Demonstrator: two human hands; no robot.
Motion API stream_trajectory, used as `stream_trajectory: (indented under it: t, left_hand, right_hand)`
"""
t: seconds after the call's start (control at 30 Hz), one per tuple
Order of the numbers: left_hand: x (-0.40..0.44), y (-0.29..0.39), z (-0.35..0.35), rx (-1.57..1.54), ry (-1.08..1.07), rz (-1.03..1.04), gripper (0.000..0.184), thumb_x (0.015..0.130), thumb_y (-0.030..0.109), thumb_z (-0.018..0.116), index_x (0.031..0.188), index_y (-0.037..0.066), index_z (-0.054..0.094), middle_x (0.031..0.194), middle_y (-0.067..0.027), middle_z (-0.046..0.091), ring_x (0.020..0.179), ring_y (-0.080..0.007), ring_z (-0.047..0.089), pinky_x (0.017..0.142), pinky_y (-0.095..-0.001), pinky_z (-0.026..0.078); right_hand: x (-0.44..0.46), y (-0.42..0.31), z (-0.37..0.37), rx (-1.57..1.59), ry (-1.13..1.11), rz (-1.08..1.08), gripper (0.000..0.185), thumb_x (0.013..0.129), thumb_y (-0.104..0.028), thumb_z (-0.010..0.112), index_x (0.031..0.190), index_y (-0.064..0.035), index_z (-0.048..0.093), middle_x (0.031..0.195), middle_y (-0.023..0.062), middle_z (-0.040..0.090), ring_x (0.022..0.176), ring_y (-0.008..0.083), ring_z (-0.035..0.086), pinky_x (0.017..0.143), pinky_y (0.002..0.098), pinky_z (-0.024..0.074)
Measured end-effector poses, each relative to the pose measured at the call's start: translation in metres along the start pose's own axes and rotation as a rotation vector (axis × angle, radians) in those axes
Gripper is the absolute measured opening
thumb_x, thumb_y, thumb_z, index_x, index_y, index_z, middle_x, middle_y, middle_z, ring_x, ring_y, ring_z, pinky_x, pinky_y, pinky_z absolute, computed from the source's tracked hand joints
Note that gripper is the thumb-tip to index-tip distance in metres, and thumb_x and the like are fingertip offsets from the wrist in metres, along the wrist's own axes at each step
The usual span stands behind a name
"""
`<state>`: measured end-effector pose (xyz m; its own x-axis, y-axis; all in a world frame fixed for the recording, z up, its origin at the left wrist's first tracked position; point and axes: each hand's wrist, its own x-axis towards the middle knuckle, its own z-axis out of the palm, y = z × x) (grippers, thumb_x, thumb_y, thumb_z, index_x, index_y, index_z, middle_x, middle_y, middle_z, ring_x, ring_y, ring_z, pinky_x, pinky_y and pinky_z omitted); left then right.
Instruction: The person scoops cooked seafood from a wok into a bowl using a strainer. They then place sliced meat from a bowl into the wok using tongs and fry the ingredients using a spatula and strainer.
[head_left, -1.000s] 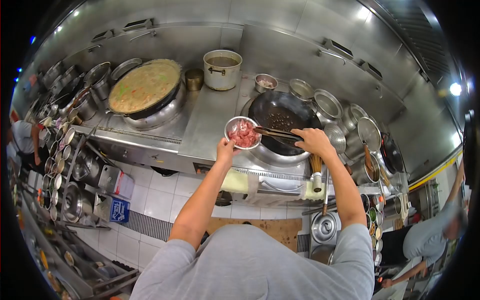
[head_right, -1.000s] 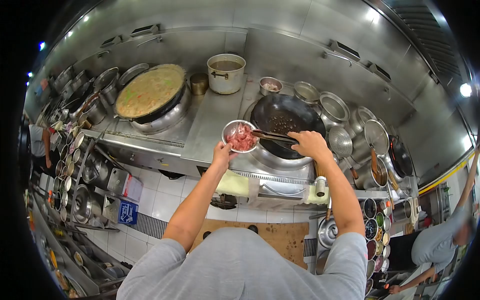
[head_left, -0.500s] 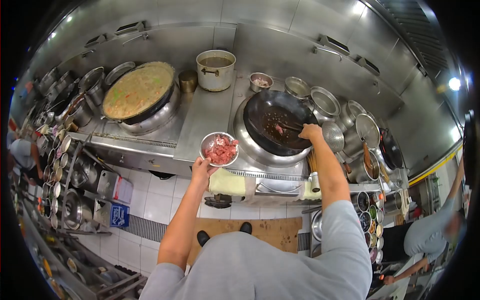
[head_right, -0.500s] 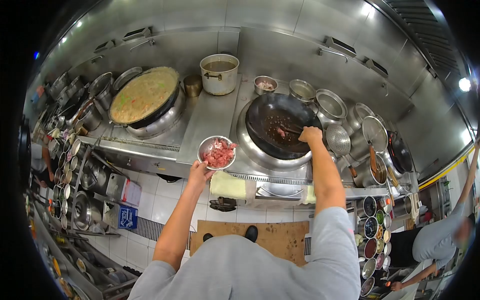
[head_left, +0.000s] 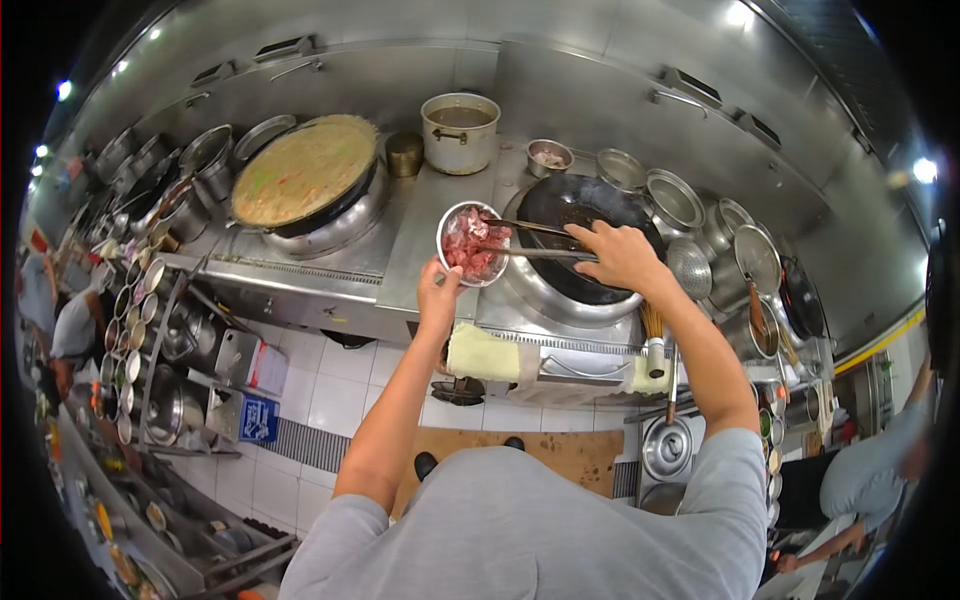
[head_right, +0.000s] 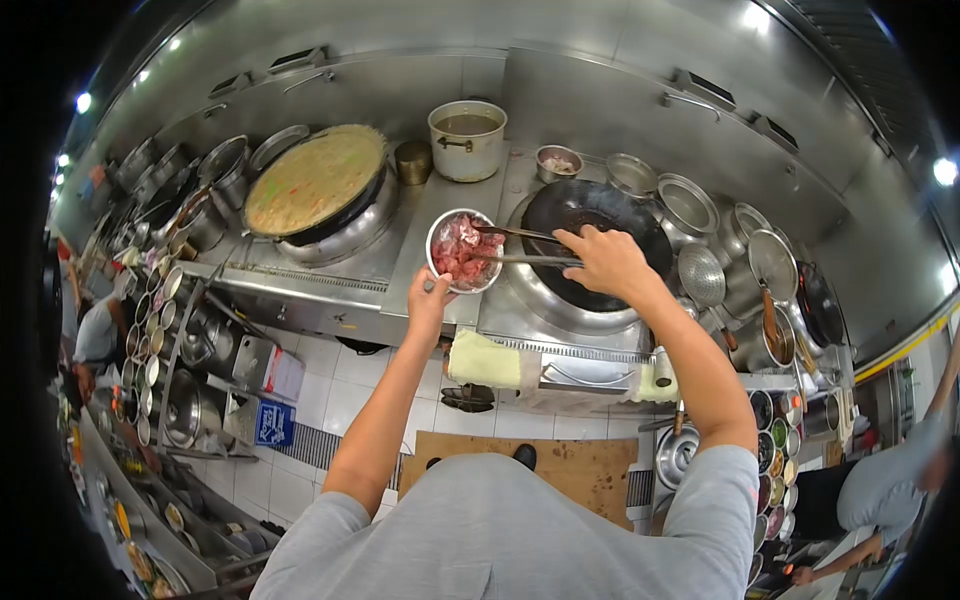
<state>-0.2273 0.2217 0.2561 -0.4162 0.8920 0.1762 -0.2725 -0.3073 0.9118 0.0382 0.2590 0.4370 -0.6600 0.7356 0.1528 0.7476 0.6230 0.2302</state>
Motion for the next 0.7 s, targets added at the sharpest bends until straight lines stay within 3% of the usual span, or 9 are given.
stream_trajectory:
  t: [0.13, 0.2, 0.43, 0.5, 0.57, 0.7]
  left_hand:
    - [0.006, -0.010, 0.015, 0.032, -0.045, 0.007, 0.021, 0.088, 0.009, 0.057, 0.075, 0.008, 0.042, 0.095, -0.0098, 0.057, 0.085, -0.0180, 0.060, 0.078, -0.0373, 0.056]
    - [0.014, -0.031, 0.016, -0.109, -0.070, -0.205, 0.019, 0.089, 0.009, 0.056, 0.077, 0.007, 0.042, 0.095, -0.0106, 0.057, 0.085, -0.0195, 0.061, 0.078, -0.0391, 0.056]
    - [-0.003, -0.061, 0.023, -0.255, -0.083, -0.427, 0.017, 0.090, 0.009, 0.054, 0.079, 0.008, 0.041, 0.089, -0.0087, 0.054, 0.084, -0.0206, 0.060, 0.081, -0.0399, 0.055]
    - [-0.009, -0.066, 0.012, -0.262, -0.086, -0.439, 0.017, 0.090, 0.009, 0.055, 0.079, 0.008, 0.041, 0.090, -0.0090, 0.054, 0.084, -0.0214, 0.061, 0.081, -0.0395, 0.055]
    - [-0.016, -0.064, 0.002, -0.230, -0.067, -0.456, 0.017, 0.091, 0.009, 0.055, 0.080, 0.008, 0.042, 0.091, -0.0091, 0.055, 0.083, -0.0215, 0.061, 0.081, -0.0391, 0.055]
    - [-0.023, -0.056, -0.014, -0.242, -0.043, -0.462, 0.019, 0.090, 0.008, 0.055, 0.077, 0.008, 0.041, 0.086, -0.0092, 0.056, 0.081, -0.0203, 0.061, 0.082, -0.0400, 0.056]
  right_hand:
    - [0.001, 0.014, -0.014, 0.041, 0.046, 0.065, 0.045, 0.081, -0.034, 0.062, 0.123, -0.0204, 0.055, 0.092, 0.0135, 0.064, 0.083, 0.0333, 0.064, 0.074, 0.0430, 0.0512]
    - [-0.008, 0.026, -0.024, 0.065, 0.073, 0.100, 0.045, 0.081, -0.034, 0.062, 0.123, -0.0201, 0.055, 0.093, 0.0140, 0.065, 0.086, 0.0336, 0.063, 0.076, 0.0432, 0.0504]
    - [-0.056, 0.089, -0.035, 0.107, 0.042, 0.324, 0.045, 0.079, -0.031, 0.064, 0.122, -0.0208, 0.057, 0.104, 0.0137, 0.065, 0.095, 0.0339, 0.061, 0.083, 0.0440, 0.0475]
    - [-0.065, 0.107, -0.022, 0.025, -0.137, 0.480, 0.046, 0.077, -0.033, 0.066, 0.121, -0.0232, 0.058, 0.103, 0.0139, 0.065, 0.095, 0.0340, 0.061, 0.085, 0.0429, 0.0478]
    - [-0.066, 0.131, 0.014, 0.000, -0.155, 0.479, 0.046, 0.075, -0.032, 0.066, 0.120, -0.0268, 0.060, 0.104, 0.0126, 0.066, 0.096, 0.0327, 0.063, 0.085, 0.0426, 0.0488]
    - [-0.036, 0.172, 0.110, -0.172, -0.491, 0.578, 0.045, 0.073, -0.034, 0.066, 0.115, -0.0207, 0.062, 0.107, 0.0126, 0.066, 0.099, 0.0318, 0.063, 0.085, 0.0428, 0.0495]
